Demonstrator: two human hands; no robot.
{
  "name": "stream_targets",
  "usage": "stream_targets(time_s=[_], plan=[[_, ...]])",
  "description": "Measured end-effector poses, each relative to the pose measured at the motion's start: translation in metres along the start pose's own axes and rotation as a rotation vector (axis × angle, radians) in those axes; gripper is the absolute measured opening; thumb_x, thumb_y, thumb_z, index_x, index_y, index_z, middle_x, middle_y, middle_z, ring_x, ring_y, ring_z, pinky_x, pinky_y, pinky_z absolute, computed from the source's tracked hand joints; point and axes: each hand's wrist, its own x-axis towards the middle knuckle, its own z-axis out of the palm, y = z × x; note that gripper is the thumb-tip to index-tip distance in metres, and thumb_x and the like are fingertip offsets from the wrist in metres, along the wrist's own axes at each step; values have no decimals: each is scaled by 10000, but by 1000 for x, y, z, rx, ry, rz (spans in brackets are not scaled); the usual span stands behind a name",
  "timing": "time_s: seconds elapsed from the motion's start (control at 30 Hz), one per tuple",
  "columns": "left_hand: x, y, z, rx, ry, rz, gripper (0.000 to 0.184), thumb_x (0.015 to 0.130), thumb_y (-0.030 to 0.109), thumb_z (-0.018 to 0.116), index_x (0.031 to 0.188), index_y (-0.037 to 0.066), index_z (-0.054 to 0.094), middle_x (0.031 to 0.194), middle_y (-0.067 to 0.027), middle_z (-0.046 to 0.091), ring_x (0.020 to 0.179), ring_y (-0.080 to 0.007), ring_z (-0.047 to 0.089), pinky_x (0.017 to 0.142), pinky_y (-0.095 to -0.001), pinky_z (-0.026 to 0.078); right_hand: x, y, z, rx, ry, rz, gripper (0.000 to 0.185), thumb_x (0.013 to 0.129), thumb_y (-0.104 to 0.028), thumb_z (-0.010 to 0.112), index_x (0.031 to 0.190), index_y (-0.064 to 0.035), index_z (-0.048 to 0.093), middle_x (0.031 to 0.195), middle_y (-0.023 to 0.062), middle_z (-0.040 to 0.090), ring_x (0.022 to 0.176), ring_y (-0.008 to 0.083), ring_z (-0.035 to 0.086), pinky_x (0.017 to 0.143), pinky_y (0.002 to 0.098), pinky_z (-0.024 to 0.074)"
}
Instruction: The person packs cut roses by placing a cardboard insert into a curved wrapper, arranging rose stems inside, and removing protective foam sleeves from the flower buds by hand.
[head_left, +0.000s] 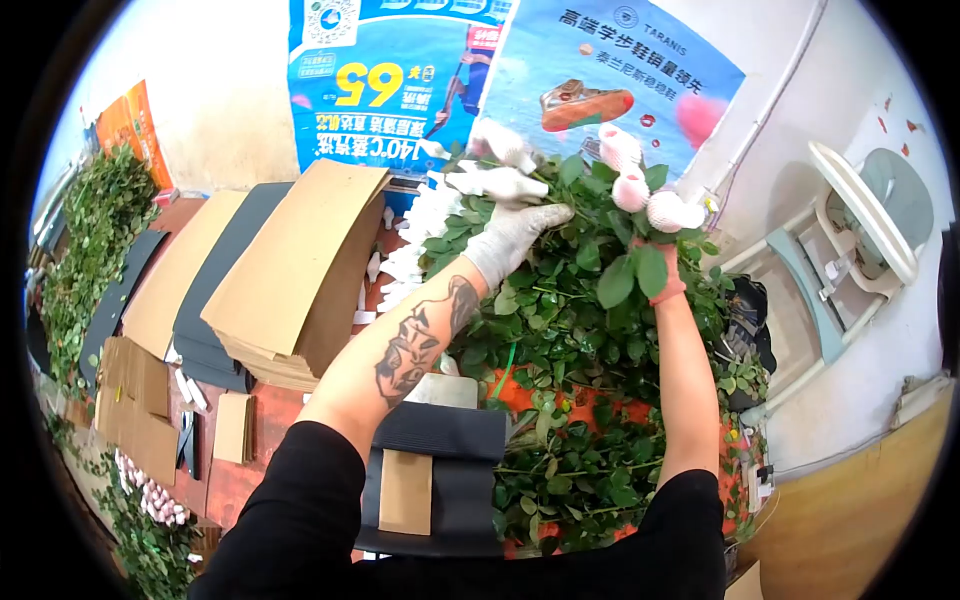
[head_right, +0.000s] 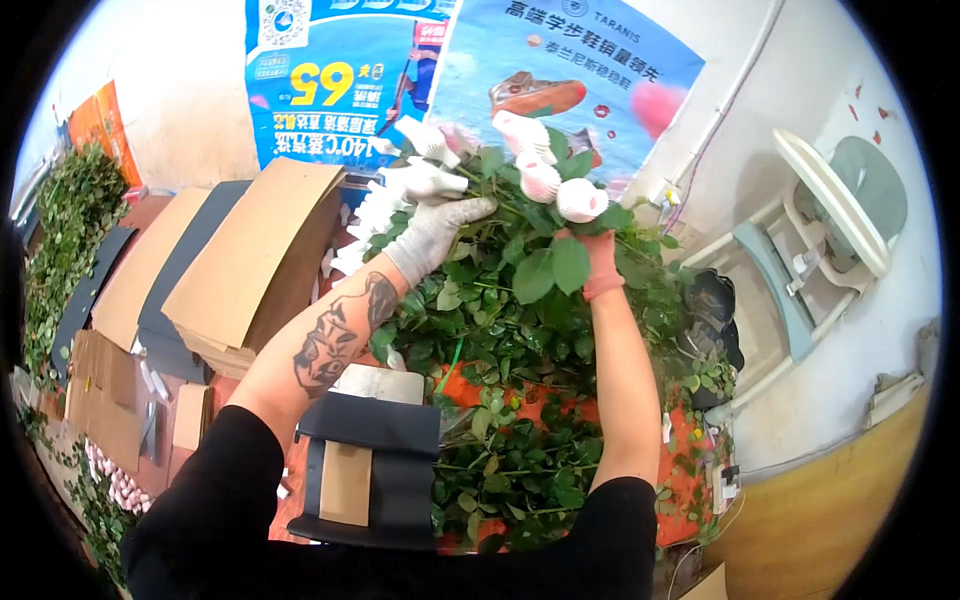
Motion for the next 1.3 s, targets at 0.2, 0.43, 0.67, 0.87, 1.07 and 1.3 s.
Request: stream_targets(time_s=[0.2,0.43,0.67,0.87,1.07,1.3], plan=[[3,2,24,-276,-224,42,184,895,163,583,1051,88,520,905,-20,574,854,-138,583,777,-308,487,3,-94,57,-444,-82,-337,741,668,-137,769,1299,11,409,1235,173,507,1147,286,499,982,367,403],[16,-17,-17,-361,-829,72,233,857,37,511,1086,82,513,1044,-34,530,959,-154,531,819,-304,460,-11,-82,54,-628,29,-446,555,713,-162,720,1203,1,515,1027,186,629,945,356,593,817,405,478],[-16,-65,-18,1819,-89,-98,1112,612,500,745,1453,59,167,1376,-211,399,1307,-410,327,1105,-483,201,-19,-84,47,-429,239,-391,431,632,-111,734,1031,3,617,912,118,664,821,239,640,757,327,500],[-9,-88,-37,1872,-43,-275,420,810,172,539,1229,149,527,1104,-104,644,1049,-267,612,915,-400,449,-33,-32,-31,-602,456,-586,307,806,-136,620,1075,8,584,968,83,646,853,213,607,757,320,480],[22,-83,-48,1937,-110,-109,256,807,144,513,1032,108,631,1051,-150,650,962,-299,645,801,-407,518,-78,-86,-139,-698,842,109,409,985,-297,404,1208,23,529,1160,123,591,1030,211,522,897,337,400],[31,-4,-67,2040,56,113,247,821,84,489,1057,70,558,1098,-196,575,968,-343,619,809,-451,500,-87,-66,-351,-518,1235,-82,277,947,-186,417,1070,-45,620,1026,59,634,906,173,590,721,314,467]])
